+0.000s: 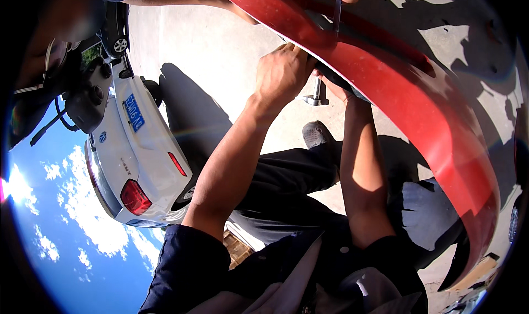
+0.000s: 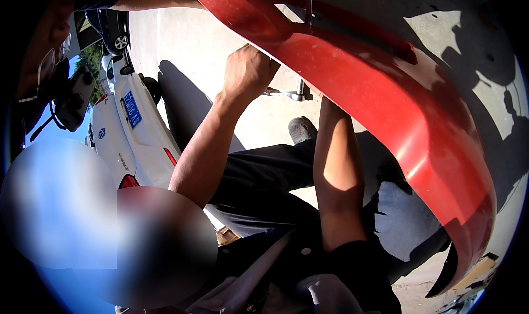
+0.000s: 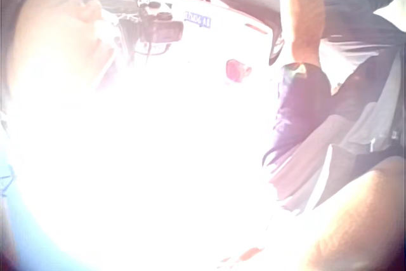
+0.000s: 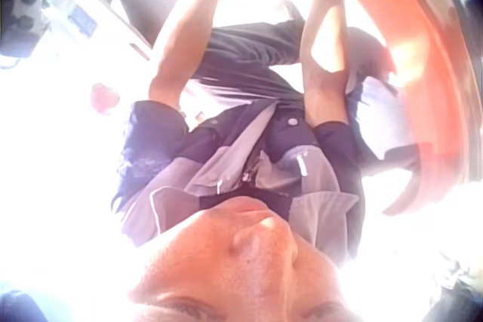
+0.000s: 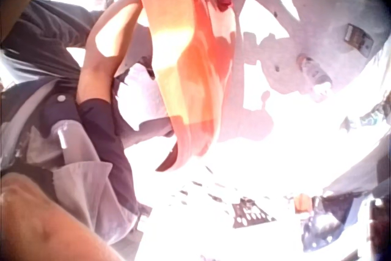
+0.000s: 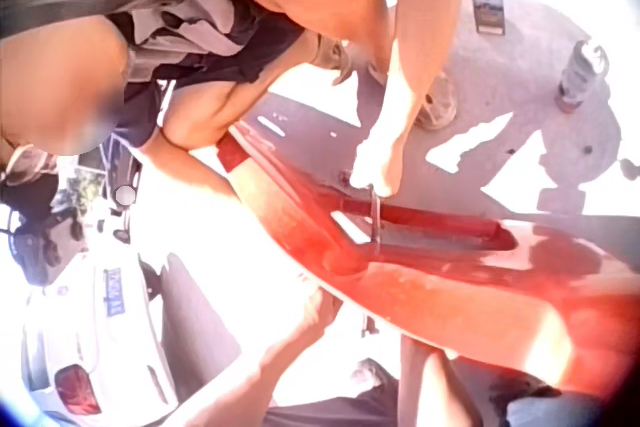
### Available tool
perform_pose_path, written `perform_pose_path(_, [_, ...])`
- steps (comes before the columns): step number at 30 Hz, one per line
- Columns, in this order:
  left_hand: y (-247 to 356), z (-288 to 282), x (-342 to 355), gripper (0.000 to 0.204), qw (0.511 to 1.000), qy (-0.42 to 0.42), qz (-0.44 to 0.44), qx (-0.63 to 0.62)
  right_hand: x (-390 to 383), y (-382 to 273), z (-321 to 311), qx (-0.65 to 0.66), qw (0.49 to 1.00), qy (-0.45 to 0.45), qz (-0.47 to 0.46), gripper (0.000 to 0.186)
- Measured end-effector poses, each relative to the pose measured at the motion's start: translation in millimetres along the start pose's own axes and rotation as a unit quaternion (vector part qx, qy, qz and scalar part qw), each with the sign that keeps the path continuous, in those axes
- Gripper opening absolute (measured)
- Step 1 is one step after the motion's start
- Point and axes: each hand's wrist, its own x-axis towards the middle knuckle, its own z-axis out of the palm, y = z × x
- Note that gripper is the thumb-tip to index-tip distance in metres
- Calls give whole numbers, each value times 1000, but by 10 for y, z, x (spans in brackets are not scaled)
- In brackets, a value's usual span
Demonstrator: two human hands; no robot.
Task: The person works on a car bumper by tightening bolts with a socket wrench and applying spray from a can while another person helps hold the part.
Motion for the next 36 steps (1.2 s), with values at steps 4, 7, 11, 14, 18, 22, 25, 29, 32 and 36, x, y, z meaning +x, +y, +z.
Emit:
perform_pose_path(4, [-11,-20,-20,23,1000,-19,-12,-1,-40,-123,7,155,985,-63,39,30])
perform_pose_path(7, [3,8,-10,22,1000,-18,-8,-10,8,-68,-149,-441,888,-84,-101,46])
perform_pose_path(11, [37,43,-12,18,1000,18,16,-15,-21,111,-141,-735,647,59,-195,63])
perform_pose_path(14, [49,71,0,16,999,32,21,-13,-16,152,-167,-738,632,96,-218,66])
perform_pose_path(18, [53,77,-3,17,998,54,29,3,-22,-49,-76,-670,728,39,-138,68])
perform_pose_path(22, [53,97,-5,17,999,34,25,8,-32,-7,-124,-725,673,55,-139,66])
perform_pose_path(25, [-27,106,-52,20,998,45,44,15,-50,-221,-9,-733,665,30,-136,64])
perform_pose_path(29, [-168,-73,-119,30,996,-18,-45,-76,9,217,-303,-106,985,18,-132,49])
perform_pose_path(32, [-642,198,-361,31,978,-163,-113,-66,2,307,-321,94,995,6,-38,36])
perform_pose_path(36, [-883,1185,-842,38,965,-257,-36,-44,-71,248,-278,-97,993,-32,-55,37])
